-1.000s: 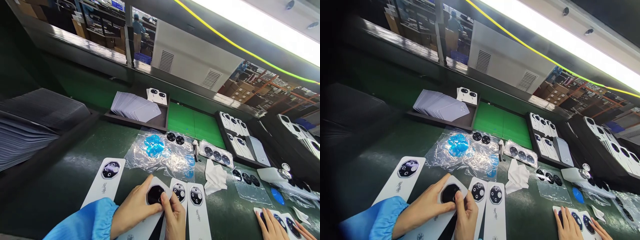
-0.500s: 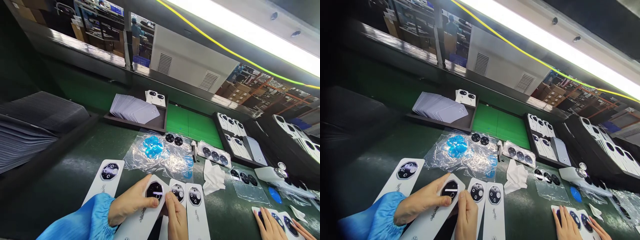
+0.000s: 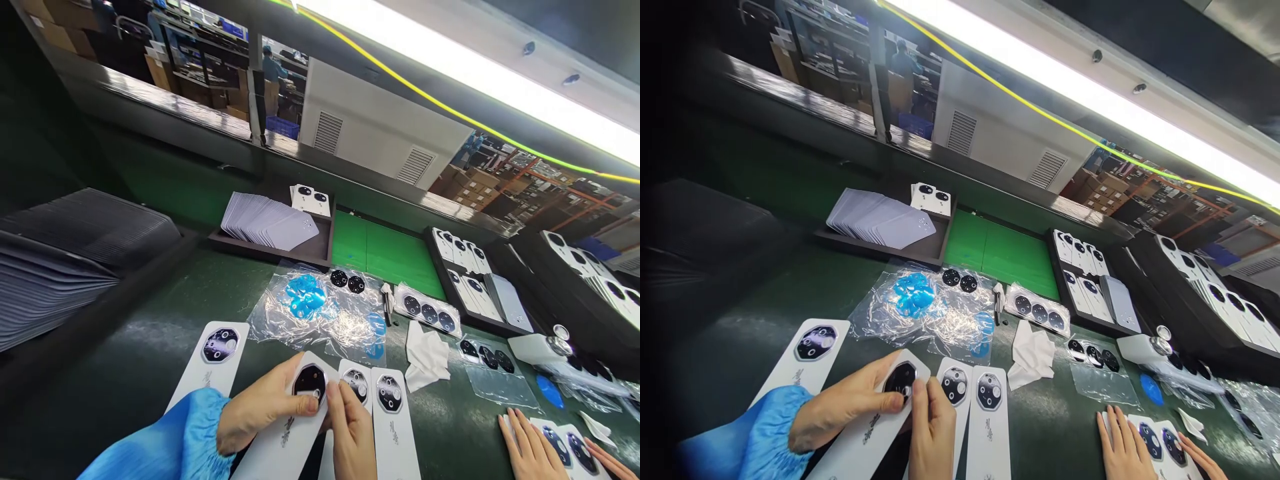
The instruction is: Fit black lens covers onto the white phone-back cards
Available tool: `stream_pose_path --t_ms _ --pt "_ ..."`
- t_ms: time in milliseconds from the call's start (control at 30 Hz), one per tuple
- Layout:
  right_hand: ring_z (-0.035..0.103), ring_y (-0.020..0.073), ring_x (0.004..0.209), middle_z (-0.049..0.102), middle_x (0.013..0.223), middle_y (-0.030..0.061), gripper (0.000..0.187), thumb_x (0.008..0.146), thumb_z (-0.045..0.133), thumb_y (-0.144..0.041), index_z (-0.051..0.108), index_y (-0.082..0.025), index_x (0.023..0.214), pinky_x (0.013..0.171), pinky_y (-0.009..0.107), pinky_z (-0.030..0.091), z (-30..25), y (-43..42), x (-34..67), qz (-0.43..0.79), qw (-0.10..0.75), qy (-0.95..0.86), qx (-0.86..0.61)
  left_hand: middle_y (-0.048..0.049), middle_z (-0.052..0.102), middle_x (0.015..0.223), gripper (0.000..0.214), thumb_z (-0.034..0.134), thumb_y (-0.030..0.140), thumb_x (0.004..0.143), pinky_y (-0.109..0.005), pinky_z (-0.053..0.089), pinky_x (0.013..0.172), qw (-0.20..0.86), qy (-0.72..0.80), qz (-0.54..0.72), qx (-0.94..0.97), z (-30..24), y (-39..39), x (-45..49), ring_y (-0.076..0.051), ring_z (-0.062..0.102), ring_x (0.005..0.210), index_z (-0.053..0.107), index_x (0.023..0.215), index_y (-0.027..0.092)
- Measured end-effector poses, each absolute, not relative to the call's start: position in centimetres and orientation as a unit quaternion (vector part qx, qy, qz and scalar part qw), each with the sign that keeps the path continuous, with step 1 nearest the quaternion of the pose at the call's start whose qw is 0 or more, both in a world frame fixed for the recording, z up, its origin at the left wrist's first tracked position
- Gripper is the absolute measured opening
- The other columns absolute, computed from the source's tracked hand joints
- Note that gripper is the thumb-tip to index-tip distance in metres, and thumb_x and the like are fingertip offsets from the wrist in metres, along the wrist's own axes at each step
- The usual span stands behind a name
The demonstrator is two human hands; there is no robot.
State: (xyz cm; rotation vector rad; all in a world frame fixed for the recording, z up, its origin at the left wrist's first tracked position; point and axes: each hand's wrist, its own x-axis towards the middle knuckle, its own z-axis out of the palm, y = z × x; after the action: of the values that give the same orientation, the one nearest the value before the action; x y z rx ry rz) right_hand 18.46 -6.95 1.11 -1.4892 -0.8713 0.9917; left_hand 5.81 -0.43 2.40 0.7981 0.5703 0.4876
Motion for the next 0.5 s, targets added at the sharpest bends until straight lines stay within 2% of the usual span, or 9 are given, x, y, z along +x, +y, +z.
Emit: stream_pose_path --t_ms 67,133,167,267,400,500 --pt "0.052 0.015 0.066 0.057 0.065 -0.0018 0.039 0.073 0.065 -0.059 0.066 -0.02 0.073 0.065 0.024 0.045 1.4 -6.6 18.5 0.432 0.562 -0.346 -0.615 -0.0031 0.066 0.1 0.054 0.079 0.046 0.065 -0.033 0.043 0.088 0.807 0.313 0.254 0.432 2.6 -0.6 5.9 -0.024 0.058 0.099 0.058 0.107 0.02" --pt "0.057 0.0181 0.076 0.066 0.076 0.0006 0.038 0.069 0.071 -0.057 0.071 -0.021 0.083 0.075 0.026 0.046 1.5 -6.3 18.7 0.469 0.582 -0.306 -0.59 -0.0021 0.065 0.099 0.039 0.066 0.052 0.075 -0.032 0.043 0.089 0.753 0.347 0.262 0.493 2.7 -0.7 5.8 -0.023 0.056 0.098 0.06 0.099 0.021" --pt "0.059 0.0191 0.08 0.068 0.079 0.0014 0.039 0.068 0.073 -0.055 0.072 -0.021 0.086 0.078 0.027 0.047 1.5 -6.1 18.9 0.495 0.586 -0.28 -0.577 -0.0017 0.065 0.095 0.035 0.059 0.054 0.08 -0.031 0.043 0.086 0.726 0.363 0.263 0.522 2.7 -0.7 5.7 -0.023 0.056 0.095 0.06 0.092 0.022" --pt "0.062 0.0204 0.081 0.071 0.081 0.0022 0.038 0.064 0.078 -0.05 0.074 -0.021 0.089 0.077 0.029 0.048 1.3 -5.8 19.5 0.575 0.577 -0.209 -0.541 -0.0002 0.059 0.077 0.041 0.041 0.059 0.085 -0.028 0.042 0.072 0.647 0.405 0.269 0.587 2.8 -0.5 5.6 -0.02 0.053 0.079 0.054 0.072 0.021" --pt "0.064 0.0208 0.083 0.073 0.082 0.0027 0.036 0.063 0.081 -0.045 0.075 -0.022 0.09 0.077 0.03 0.049 1.0 -5.6 19.4 0.596 0.594 -0.172 -0.513 0.0037 0.044 0.065 0.036 0.038 0.052 0.084 -0.027 0.035 0.06 0.586 0.425 0.24 0.646 3.0 0.2 5.9 -0.016 0.043 0.065 0.043 0.065 0.022" --pt "0.065 0.0212 0.086 0.073 0.084 0.0032 0.037 0.063 0.081 -0.046 0.075 -0.021 0.089 0.079 0.03 0.049 1.0 -5.5 18.9 0.578 0.611 -0.182 -0.509 0.0042 0.039 0.064 0.031 0.042 0.046 0.079 -0.027 0.033 0.06 0.541 0.441 0.246 0.672 3.2 0.8 6.4 -0.016 0.04 0.065 0.036 0.06 0.022"
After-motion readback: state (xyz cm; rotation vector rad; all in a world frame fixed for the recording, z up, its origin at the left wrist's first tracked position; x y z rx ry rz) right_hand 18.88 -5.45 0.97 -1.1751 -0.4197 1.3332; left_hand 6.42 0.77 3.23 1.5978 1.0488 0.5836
